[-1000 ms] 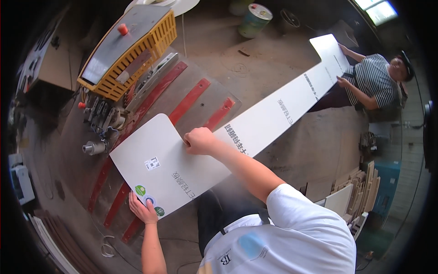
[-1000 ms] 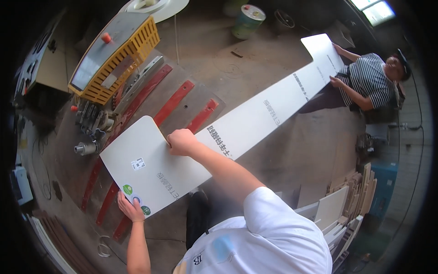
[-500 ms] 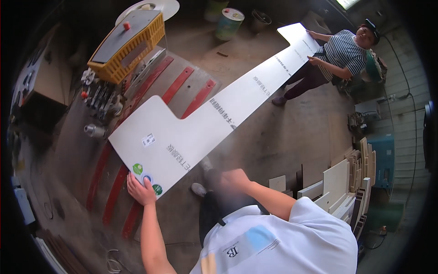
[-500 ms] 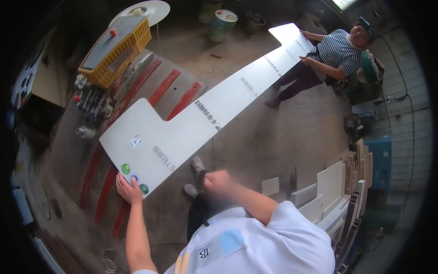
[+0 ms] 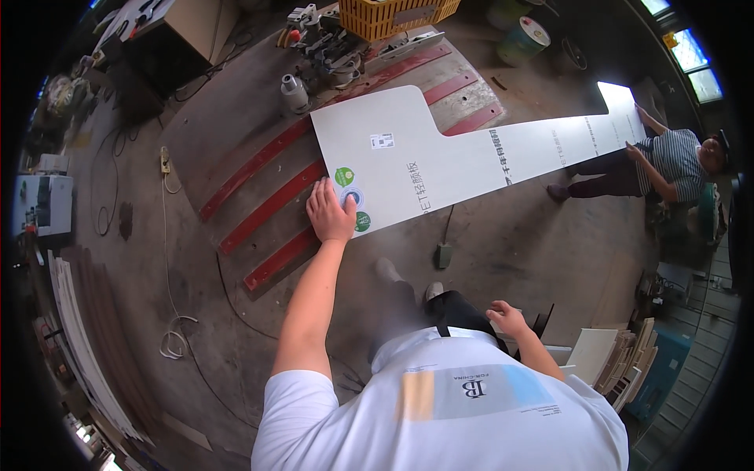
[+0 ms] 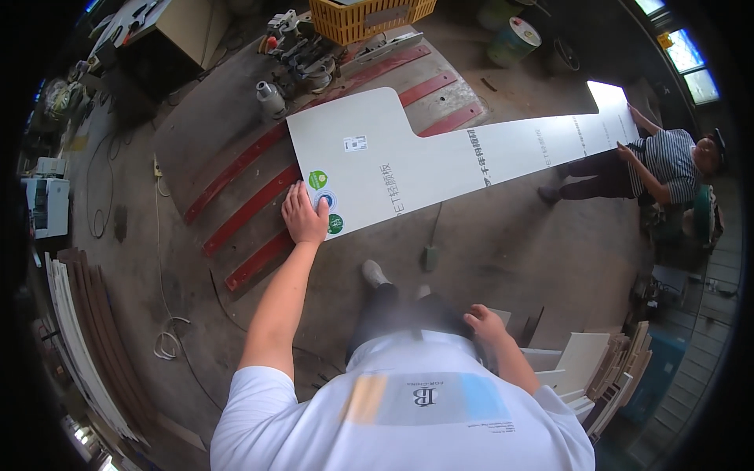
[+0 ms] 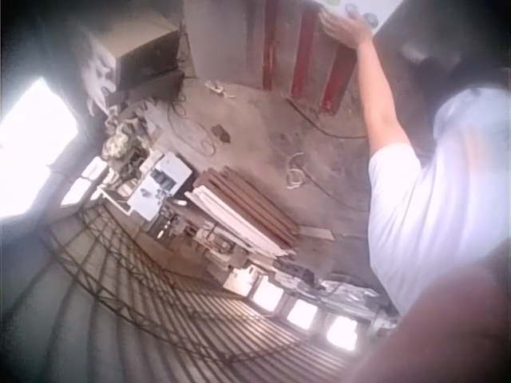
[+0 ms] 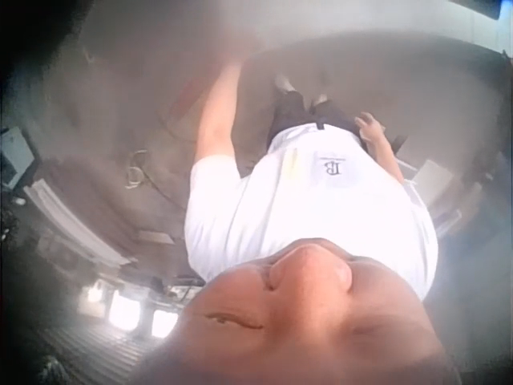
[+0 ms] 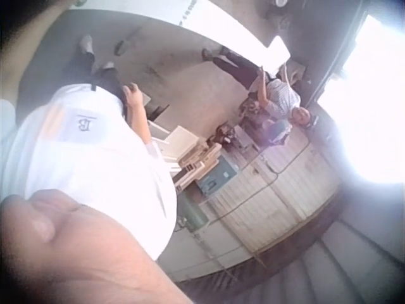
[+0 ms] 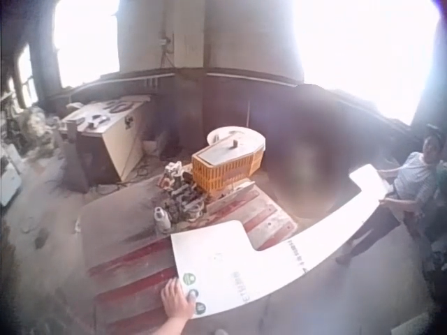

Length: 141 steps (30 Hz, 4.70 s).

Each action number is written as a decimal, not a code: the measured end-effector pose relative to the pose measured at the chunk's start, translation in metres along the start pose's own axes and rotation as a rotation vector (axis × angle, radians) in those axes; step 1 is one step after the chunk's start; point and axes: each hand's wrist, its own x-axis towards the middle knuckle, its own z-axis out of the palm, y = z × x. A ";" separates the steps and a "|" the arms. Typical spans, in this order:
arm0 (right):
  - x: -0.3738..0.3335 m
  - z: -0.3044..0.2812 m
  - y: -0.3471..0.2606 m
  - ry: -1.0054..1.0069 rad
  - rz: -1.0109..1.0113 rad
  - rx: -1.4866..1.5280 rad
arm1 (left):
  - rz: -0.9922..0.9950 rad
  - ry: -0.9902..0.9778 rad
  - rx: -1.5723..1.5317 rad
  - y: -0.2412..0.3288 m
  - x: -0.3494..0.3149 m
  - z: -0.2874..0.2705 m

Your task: The person picks up a shaped wooden panel, carries it to a table, and applies an edge-banding strip along its edge by hand with a coworker. They then guide the panel's edges through an edge-banding machine and carry the panel away.

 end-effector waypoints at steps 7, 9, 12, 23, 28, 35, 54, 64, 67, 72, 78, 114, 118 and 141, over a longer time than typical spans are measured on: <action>-0.061 0.015 0.009 -0.124 0.229 0.318 | -0.010 -0.002 -0.012 -0.001 -0.004 -0.002; -0.060 0.011 0.010 -0.131 0.220 0.303 | -0.017 -0.029 -0.018 -0.001 -0.007 0.002; -0.050 0.006 0.015 -0.169 0.175 0.174 | -0.009 -0.012 -0.015 -0.007 -0.003 0.006; 0.004 -0.014 -0.011 -0.315 0.119 -0.362 | -0.018 0.011 0.041 0.003 0.004 0.005; -0.010 -0.019 -0.012 -0.144 0.092 0.050 | 0.028 0.051 0.041 0.006 0.004 0.007; -0.040 -0.007 0.033 -0.021 -0.208 -0.156 | 0.030 -0.018 -0.010 -0.029 -0.002 0.019; 0.069 -0.035 0.240 -0.213 0.053 0.017 | -0.046 -1.051 -0.263 0.141 -0.308 -0.006; 0.045 -0.099 0.239 -0.323 0.058 0.172 | -0.279 -1.060 -0.440 0.116 -0.370 0.013; 0.048 -0.087 0.248 -0.251 0.015 0.107 | -0.280 -1.080 -0.433 0.116 -0.360 0.004; -0.019 -0.077 0.223 -0.160 0.183 0.508 | -0.263 -1.109 -0.400 0.098 -0.331 -0.007; -0.011 -0.014 0.251 -0.175 0.200 0.520 | -0.222 -1.183 -0.361 0.061 -0.308 -0.025; 0.040 -0.084 0.130 0.121 -0.156 -0.072 | -0.385 -0.671 -0.607 0.071 -0.222 -0.070; 0.112 -0.123 0.053 0.179 -0.325 -0.028 | -0.444 -0.493 -0.588 0.083 -0.202 -0.063; 0.230 -0.152 -0.181 0.286 0.043 0.727 | 0.166 0.045 -0.103 -0.023 0.055 0.019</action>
